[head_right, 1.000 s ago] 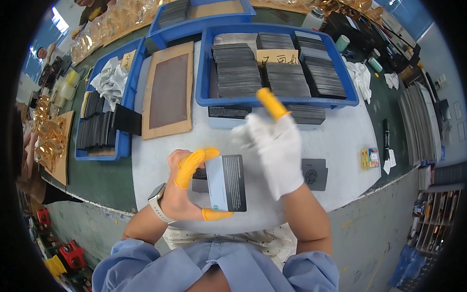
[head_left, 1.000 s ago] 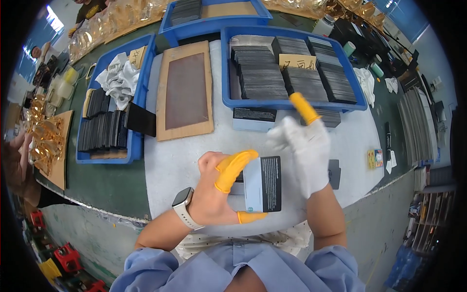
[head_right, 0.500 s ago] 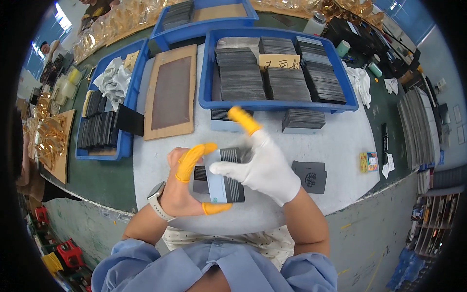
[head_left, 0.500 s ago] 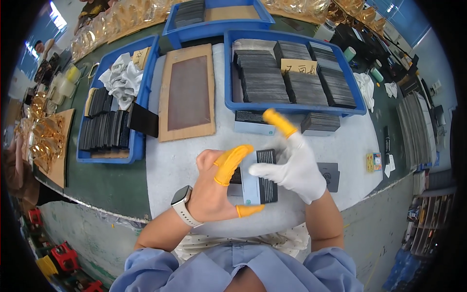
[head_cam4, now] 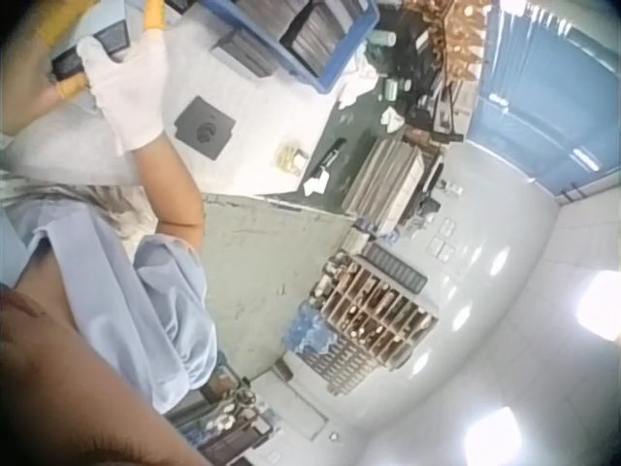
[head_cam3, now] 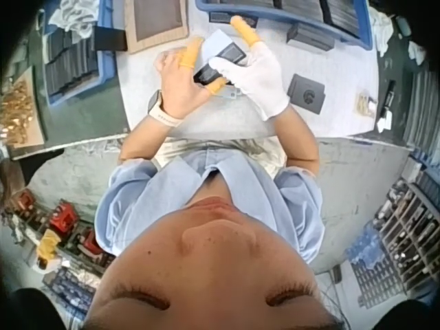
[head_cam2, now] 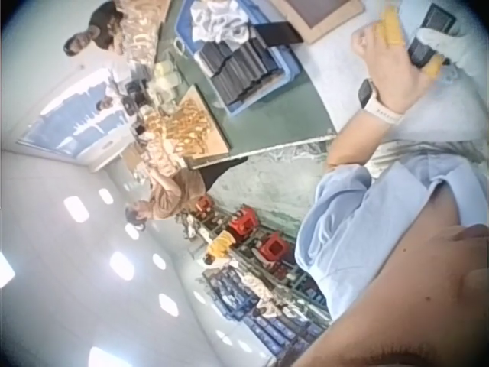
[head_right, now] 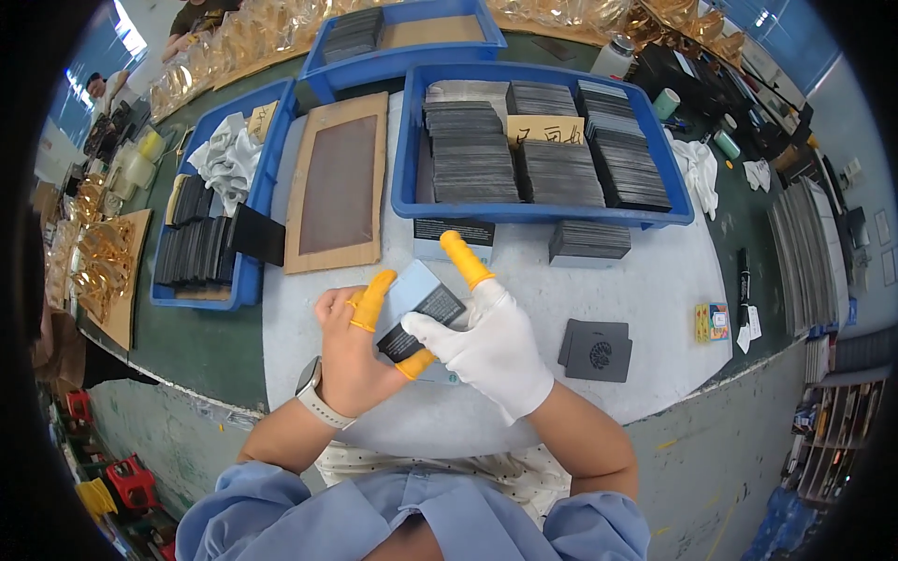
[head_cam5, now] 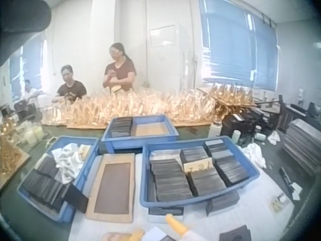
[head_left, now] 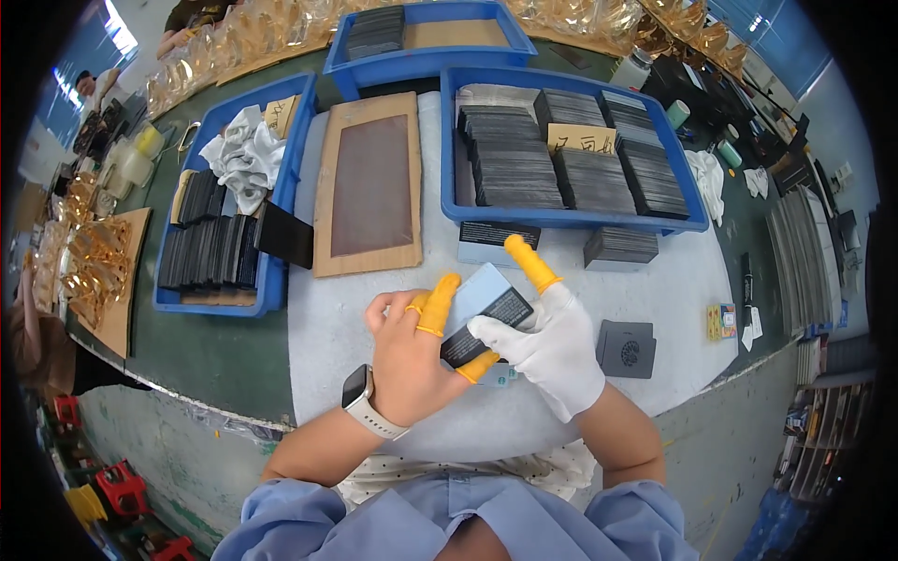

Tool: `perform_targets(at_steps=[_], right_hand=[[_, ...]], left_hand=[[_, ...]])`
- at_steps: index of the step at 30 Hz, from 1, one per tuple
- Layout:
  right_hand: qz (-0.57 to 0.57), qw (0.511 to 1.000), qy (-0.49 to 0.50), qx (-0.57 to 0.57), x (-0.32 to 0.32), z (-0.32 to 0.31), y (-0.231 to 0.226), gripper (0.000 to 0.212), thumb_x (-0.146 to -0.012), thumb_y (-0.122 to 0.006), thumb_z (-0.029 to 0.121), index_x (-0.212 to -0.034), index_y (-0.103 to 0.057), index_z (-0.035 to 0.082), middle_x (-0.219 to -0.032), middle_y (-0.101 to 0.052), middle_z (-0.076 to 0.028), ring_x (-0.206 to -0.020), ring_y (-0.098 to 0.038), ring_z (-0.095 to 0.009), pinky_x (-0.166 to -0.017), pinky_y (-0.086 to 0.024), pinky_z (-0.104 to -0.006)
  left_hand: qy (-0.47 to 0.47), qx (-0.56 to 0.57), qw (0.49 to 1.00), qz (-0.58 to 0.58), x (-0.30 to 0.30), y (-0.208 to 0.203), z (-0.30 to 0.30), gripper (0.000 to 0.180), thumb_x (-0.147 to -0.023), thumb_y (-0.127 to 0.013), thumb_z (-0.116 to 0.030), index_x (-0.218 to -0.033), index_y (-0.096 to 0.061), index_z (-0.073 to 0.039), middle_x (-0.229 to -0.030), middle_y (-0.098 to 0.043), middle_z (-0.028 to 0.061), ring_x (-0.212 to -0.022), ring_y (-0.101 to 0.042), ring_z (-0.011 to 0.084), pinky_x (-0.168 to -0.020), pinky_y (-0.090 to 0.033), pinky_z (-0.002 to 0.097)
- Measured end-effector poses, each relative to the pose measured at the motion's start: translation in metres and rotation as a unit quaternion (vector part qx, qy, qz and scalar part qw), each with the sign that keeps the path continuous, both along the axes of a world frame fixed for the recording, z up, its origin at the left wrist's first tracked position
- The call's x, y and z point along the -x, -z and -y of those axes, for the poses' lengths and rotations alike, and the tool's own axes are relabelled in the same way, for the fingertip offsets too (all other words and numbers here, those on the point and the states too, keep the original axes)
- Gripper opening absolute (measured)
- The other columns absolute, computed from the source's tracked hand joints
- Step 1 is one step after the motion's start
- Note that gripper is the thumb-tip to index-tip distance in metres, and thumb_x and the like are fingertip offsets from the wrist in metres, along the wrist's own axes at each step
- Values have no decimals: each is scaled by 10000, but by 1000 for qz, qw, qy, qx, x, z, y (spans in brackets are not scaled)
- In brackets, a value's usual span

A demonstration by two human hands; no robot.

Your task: The person inspects and sorts black electronic component plastic housings by hand, wearing finger cots.

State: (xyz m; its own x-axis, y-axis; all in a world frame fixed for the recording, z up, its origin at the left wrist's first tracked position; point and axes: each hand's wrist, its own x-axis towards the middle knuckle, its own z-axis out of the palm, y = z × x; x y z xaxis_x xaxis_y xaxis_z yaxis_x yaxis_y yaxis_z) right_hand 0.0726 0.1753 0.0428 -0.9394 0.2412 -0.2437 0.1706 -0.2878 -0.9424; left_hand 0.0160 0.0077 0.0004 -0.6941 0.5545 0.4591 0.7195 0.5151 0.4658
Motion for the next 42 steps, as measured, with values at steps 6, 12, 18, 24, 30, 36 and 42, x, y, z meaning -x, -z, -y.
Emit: perform_targets(at_steps=[6, 12, 18, 24, 30, 36, 42], right_hand=[[-67, 986, 154, -8, 8, -26, -1, 536, -983, -691, 42, -1475, -479, 18, -937, -737, -68, -799, -709, -113, -751, -594, -263], [-57, 996, 57, -39, 1, -28, -2, 495, -1012, -675, 113, -1468, -495, 39, -864, -692, -37, -689, -655, -94, -661, -555, -259], [27, 988, 144, -51, 10, -42, -12, 397, -1004, -676, 88, -1386, -583, 28, -1088, -714, -90, -1004, -680, -128, -868, -535, -260], [-246, 959, 44, -132, 8, -27, 18, 790, -919, -700, -26, -1593, -294, 46, -1274, -668, -131, -1125, -667, -205, -964, -544, -326], [-103, 975, -46, -191, -11, -5, 5, 733, -927, -707, -21, -1569, -360, 44, -1078, -703, -53, -948, -677, -136, -860, -548, -279], [-102, 982, 133, -92, 3, -17, 12, 436, -1075, -557, 71, -1502, -475, 48, -878, -623, 26, -784, -544, -13, -742, -481, -204], [-87, 984, 128, -87, 3, -19, 14, 433, -1075, -565, 83, -1499, -481, 48, -922, -616, 19, -823, -535, -13, -772, -473, -204]], left_hand=[[120, -55, 991, 24, -4, -5, 1, 763, -669, -905, -294, -1320, -626, -9, -996, -648, 94, -950, -609, 275, -965, -339, 448], [120, -60, 991, 27, -2, -4, -1, 706, -668, -893, -265, -1279, -645, -13, -964, -644, 82, -947, -617, 257, -946, -343, 438], [145, -54, 987, 43, -4, -12, 2, 692, -663, -895, -260, -1261, -648, -15, -945, -641, 86, -930, -618, 252, -950, -336, 437], [311, -295, 553, 714, 21, 4, 26, 599, -990, -665, -400, -1422, -577, 5, -1120, -694, 97, -922, -639, 226, -738, -472, 333], [304, -341, 344, 820, 26, -2, 18, 716, -1032, -477, -594, -1425, -563, -1, -1306, -680, 171, -917, -700, 274, -761, -527, 376], [200, -210, 835, 467, 22, -7, 14, 798, -804, -840, -510, -1398, -562, -55, -1235, -672, 136, -964, -672, 270, -847, -548, 377], [97, -80, 989, 78, 23, -7, 12, 905, -630, -988, -304, -1391, -576, -39, -1155, -650, 138, -993, -618, 268, -877, -531, 359]])
